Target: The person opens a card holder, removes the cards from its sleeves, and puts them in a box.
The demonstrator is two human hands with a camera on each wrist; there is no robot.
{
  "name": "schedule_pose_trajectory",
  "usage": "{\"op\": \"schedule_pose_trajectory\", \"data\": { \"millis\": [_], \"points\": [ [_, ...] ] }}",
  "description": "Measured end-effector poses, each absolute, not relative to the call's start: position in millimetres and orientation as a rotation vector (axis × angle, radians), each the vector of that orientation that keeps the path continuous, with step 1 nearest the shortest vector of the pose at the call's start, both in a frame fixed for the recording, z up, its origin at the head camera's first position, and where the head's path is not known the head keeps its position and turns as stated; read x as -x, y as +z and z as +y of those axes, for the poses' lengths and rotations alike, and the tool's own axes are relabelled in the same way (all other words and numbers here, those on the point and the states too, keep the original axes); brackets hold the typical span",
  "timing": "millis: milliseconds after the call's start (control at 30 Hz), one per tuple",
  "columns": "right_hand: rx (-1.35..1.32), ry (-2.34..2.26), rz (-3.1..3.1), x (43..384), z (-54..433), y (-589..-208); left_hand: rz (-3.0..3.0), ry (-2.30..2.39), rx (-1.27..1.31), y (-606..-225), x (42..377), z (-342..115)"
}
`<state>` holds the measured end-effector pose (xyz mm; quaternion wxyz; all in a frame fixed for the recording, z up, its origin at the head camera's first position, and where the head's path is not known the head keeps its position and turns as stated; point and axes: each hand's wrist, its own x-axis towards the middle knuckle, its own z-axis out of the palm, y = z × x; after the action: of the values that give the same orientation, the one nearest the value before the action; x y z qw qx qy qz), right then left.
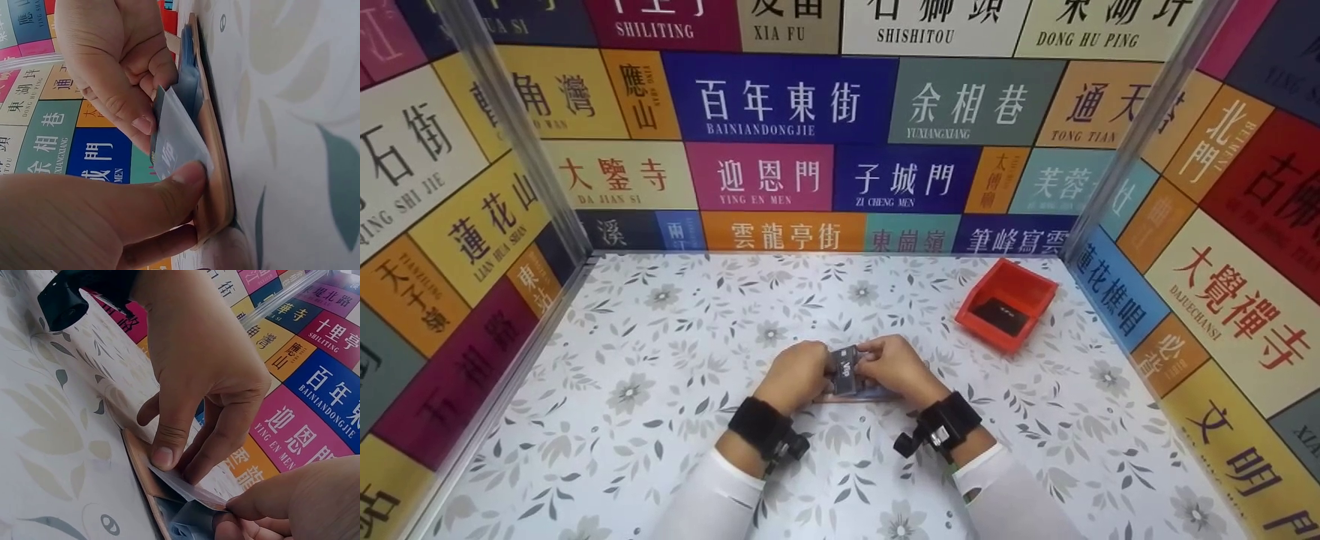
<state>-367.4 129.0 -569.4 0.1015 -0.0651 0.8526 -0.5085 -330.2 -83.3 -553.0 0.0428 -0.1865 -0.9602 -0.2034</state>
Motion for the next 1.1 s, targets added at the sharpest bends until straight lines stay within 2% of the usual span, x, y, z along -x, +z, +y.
{"op": "schedule_pose_trajectory", "data": {
  "millis": [600, 867, 1100],
  "points": [
    [0.170, -1.523, 2.491, 366.8, 124.1, -572.9, -2.928, -0.567, 0.508, -553.6, 326.9, -79.9],
    [0.056, -1.516, 2.567, 371.6, 133.4, -558.1, -2.933, -0.603, 0.541, -554.2, 328.8, -81.6],
    [0.065, -1.348, 2.762, 380.1, 157.7, -540.3, -2.904, -0.567, 0.587, -554.8, 329.9, -81.9]
  ]
}}
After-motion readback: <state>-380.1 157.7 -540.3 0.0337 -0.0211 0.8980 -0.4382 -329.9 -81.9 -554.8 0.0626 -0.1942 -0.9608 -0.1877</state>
